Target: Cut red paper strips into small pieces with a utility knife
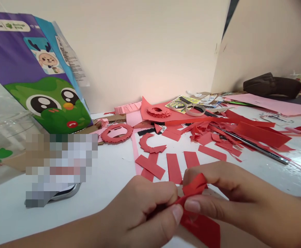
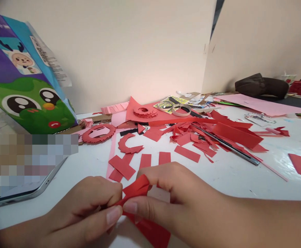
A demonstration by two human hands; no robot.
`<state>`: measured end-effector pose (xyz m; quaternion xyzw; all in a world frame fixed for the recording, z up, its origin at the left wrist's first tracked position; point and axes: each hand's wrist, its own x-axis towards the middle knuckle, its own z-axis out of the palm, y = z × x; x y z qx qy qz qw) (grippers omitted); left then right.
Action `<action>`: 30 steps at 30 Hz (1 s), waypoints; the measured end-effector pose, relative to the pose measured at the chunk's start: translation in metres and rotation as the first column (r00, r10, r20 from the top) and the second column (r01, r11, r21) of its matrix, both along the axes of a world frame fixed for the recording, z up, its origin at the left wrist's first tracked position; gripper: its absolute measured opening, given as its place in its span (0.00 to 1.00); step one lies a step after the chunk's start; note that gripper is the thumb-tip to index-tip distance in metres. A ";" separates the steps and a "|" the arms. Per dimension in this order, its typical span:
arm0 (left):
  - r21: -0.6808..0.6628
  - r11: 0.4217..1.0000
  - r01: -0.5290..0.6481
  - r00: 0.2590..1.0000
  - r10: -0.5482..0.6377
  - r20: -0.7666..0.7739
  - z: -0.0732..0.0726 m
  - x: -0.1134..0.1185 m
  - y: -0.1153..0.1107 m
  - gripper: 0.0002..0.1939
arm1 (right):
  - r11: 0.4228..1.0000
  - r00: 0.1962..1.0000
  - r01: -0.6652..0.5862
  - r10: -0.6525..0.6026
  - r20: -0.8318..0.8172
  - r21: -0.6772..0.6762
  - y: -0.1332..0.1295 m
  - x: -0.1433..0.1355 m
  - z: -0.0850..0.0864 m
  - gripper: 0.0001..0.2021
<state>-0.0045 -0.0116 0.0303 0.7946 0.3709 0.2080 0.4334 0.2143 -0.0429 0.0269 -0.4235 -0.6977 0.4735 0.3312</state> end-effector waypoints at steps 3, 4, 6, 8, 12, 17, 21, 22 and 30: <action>0.006 1.000 0.026 0.999 -0.026 0.020 0.001 0.001 -0.001 0.20 | 0.999 1.000 0.023 -0.023 -0.003 0.030 0.001 -0.002 0.001 0.11; 0.003 0.999 0.043 0.999 -0.043 0.025 0.002 0.003 -0.001 0.19 | 0.999 1.000 0.023 -0.023 -0.005 0.045 0.002 -0.002 0.001 0.12; -0.017 0.996 0.089 0.996 -0.088 0.033 0.005 0.008 0.000 0.18 | 0.997 1.000 0.029 -0.029 0.002 0.077 0.002 -0.002 0.003 0.14; -0.053 0.988 0.145 0.989 -0.143 0.039 0.008 0.012 0.002 0.17 | 0.995 0.999 0.036 -0.036 0.006 0.092 0.002 -0.001 0.003 0.14; -0.143 0.971 0.192 0.979 -0.181 0.090 0.006 0.014 0.006 0.18 | 0.992 0.998 0.055 -0.053 -0.017 0.110 0.003 0.001 0.005 0.12; -0.165 0.980 0.110 0.980 -0.080 0.180 -0.006 0.014 0.004 0.23 | 0.974 0.997 0.048 -0.032 -0.074 0.221 0.009 0.001 0.009 0.10; -0.167 0.978 0.122 0.982 -0.095 0.162 -0.005 0.016 0.001 0.24 | 0.929 0.992 0.077 -0.108 0.064 0.363 0.007 0.004 0.005 0.15; -0.176 0.977 0.120 0.983 -0.093 0.156 -0.003 0.016 0.001 0.23 | 0.901 0.982 0.086 -0.149 0.116 0.425 0.006 0.004 0.003 0.15; 0.049 0.989 0.143 0.950 -0.151 0.274 0.006 0.012 0.009 0.06 | 0.648 0.858 -0.279 -0.162 0.487 0.708 0.003 0.000 0.000 0.13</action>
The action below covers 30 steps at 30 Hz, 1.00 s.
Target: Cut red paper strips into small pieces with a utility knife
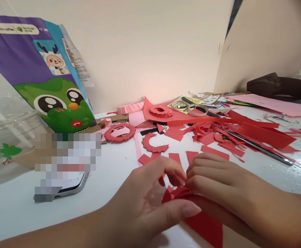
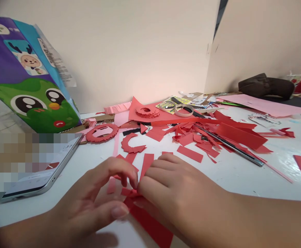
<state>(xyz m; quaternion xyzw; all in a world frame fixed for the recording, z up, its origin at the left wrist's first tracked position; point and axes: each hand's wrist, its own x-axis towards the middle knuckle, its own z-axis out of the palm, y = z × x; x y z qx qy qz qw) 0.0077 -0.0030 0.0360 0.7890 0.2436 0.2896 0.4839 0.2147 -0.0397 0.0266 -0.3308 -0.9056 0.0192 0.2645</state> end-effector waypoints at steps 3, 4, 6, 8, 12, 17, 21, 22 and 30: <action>0.220 0.975 -0.021 0.999 0.031 -0.045 -0.004 -0.001 -0.001 0.07 | 1.000 1.000 -0.008 0.008 0.017 -0.023 -0.002 0.000 0.000 0.11; 0.268 0.962 -0.043 0.997 0.060 -0.056 -0.005 -0.001 -0.002 0.07 | 0.998 1.000 0.014 -0.016 -0.025 -0.066 -0.003 0.000 0.001 0.10; 0.299 0.949 -0.098 0.990 0.125 -0.073 -0.008 -0.001 -0.003 0.06 | 0.983 0.986 0.064 -0.089 -0.143 -0.172 -0.005 0.000 0.004 0.08; 0.271 0.955 -0.123 0.984 0.153 -0.095 -0.010 -0.001 -0.004 0.06 | 0.959 0.956 0.107 -0.172 -0.237 -0.264 -0.005 0.001 0.009 0.09; 0.068 0.992 -0.110 0.988 0.116 -0.098 -0.010 0.002 -0.004 0.08 | 0.895 0.889 0.118 -0.288 -0.355 -0.429 0.001 0.002 0.017 0.12; -0.155 0.984 -0.086 0.995 0.076 -0.069 -0.008 0.004 -0.005 0.09 | 0.759 0.821 0.015 -0.381 -0.425 -0.651 0.007 0.001 0.013 0.23; -0.110 0.990 -0.086 0.991 0.074 -0.109 -0.006 0.006 -0.004 0.09 | 0.759 0.847 -0.022 -0.332 -0.415 -0.651 0.005 0.002 0.010 0.23; -0.069 0.996 -0.058 0.991 0.049 -0.128 -0.005 0.006 -0.003 0.10 | 0.766 0.858 -0.020 -0.317 -0.404 -0.643 0.005 0.003 0.011 0.22; -0.191 0.949 -0.252 0.967 0.254 -0.018 -0.004 0.006 -0.007 0.13 | 0.881 0.889 0.052 -0.256 -0.380 -0.471 0.007 0.005 0.020 0.14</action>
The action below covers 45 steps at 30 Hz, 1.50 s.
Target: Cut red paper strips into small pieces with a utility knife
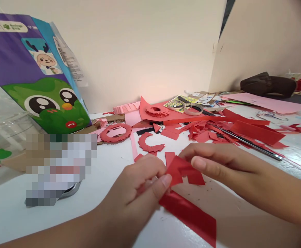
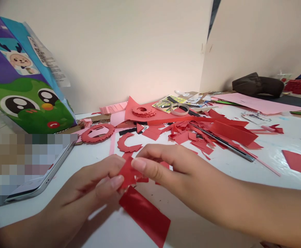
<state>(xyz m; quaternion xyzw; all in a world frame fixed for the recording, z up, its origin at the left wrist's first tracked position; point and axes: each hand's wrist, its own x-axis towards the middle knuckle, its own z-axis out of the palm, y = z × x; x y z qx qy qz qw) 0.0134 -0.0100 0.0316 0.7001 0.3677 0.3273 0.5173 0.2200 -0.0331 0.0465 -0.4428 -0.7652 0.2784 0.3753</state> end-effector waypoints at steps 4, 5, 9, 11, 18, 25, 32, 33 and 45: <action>-0.171 0.983 -0.061 0.995 0.073 0.063 0.000 -0.001 0.002 0.13 | 0.999 0.999 0.031 -0.032 -0.016 -0.035 0.002 0.002 -0.001 0.10; -0.190 0.981 -0.047 0.996 0.060 0.062 0.000 -0.001 0.004 0.14 | 0.999 0.999 0.024 -0.025 -0.024 -0.046 0.002 0.002 -0.002 0.11; -0.189 0.981 0.034 0.999 -0.026 0.048 0.001 0.000 0.007 0.13 | 0.998 0.997 0.024 -0.028 -0.070 -0.063 0.001 0.003 -0.002 0.15; -0.202 0.978 0.058 0.998 -0.051 0.040 0.002 0.001 0.008 0.11 | 0.996 0.997 0.023 -0.029 -0.074 -0.089 0.001 0.003 -0.002 0.15; -0.277 0.956 0.096 0.995 -0.083 0.060 0.002 0.000 0.007 0.16 | 0.993 0.997 0.013 -0.022 -0.074 -0.115 0.003 0.008 -0.002 0.17; -0.297 0.949 0.105 0.994 -0.090 0.063 0.001 -0.002 0.007 0.16 | 0.993 0.997 0.045 -0.051 -0.053 -0.111 0.005 0.005 -0.002 0.17; -0.351 0.933 0.076 0.994 -0.042 0.104 -0.001 -0.001 0.006 0.15 | 0.998 0.996 0.065 -0.066 0.053 0.028 0.004 0.004 -0.001 0.18; -0.373 0.926 0.056 0.993 -0.012 0.120 -0.002 0.000 0.006 0.15 | 0.989 0.990 0.100 -0.110 0.092 0.114 0.004 0.005 -0.002 0.17; -0.366 0.924 0.107 0.987 -0.056 0.149 0.000 0.002 0.006 0.13 | 0.746 0.901 -0.195 -0.121 0.417 0.637 -0.004 0.000 -0.015 0.12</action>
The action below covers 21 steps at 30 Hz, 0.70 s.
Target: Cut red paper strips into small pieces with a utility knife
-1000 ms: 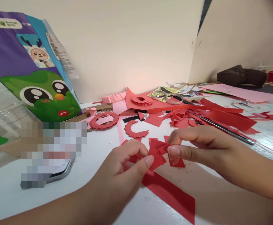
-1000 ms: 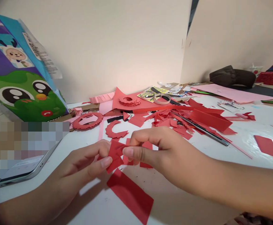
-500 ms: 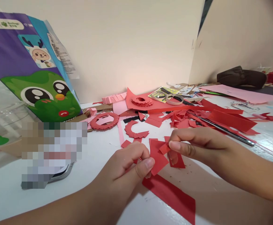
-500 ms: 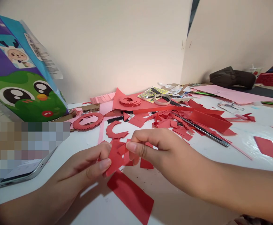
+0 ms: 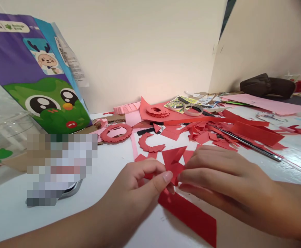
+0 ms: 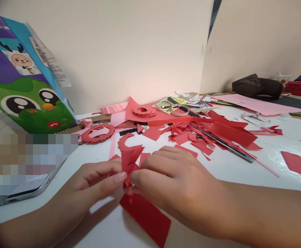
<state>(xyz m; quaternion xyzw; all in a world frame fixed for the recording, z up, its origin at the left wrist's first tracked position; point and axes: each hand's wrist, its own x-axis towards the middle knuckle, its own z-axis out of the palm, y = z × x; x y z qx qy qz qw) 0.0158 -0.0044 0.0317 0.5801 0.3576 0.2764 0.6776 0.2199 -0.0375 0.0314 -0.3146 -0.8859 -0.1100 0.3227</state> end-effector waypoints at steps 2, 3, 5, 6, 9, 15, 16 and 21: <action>-0.007 1.000 -0.007 1.000 0.007 -0.003 0.001 0.000 0.000 0.13 | 1.000 1.000 -0.010 0.010 -0.018 -0.012 0.001 0.001 0.000 0.11; -0.004 1.000 -0.007 1.000 0.007 -0.005 0.000 0.000 -0.001 0.12 | 1.000 1.000 -0.017 0.017 -0.017 -0.013 0.001 0.001 0.000 0.11; -0.010 1.000 -0.009 1.000 0.009 -0.006 0.000 0.000 -0.001 0.12 | 1.000 0.999 -0.027 0.027 -0.020 -0.009 0.001 0.001 0.000 0.11; -0.018 1.000 -0.015 1.000 0.015 -0.012 -0.001 0.000 -0.002 0.12 | 1.000 0.999 -0.029 0.029 -0.025 -0.009 0.001 0.002 0.000 0.11; 0.003 1.000 -0.027 0.999 0.027 -0.039 -0.001 0.001 -0.003 0.12 | 0.999 0.999 -0.035 0.034 -0.041 -0.013 0.001 0.003 -0.002 0.10; 0.060 0.998 0.013 0.997 -0.008 -0.075 -0.002 0.000 0.000 0.13 | 0.994 0.993 -0.061 0.051 -0.107 -0.095 -0.001 0.004 -0.003 0.04; 0.044 0.999 0.014 0.996 -0.010 -0.089 -0.002 0.000 0.000 0.14 | 0.991 0.990 -0.066 0.051 -0.132 -0.113 -0.001 0.003 -0.004 0.04; -0.055 0.998 0.016 0.996 -0.021 -0.084 -0.006 -0.001 -0.002 0.13 | 0.968 0.965 0.086 -0.140 -0.220 -0.237 -0.005 0.001 -0.012 0.05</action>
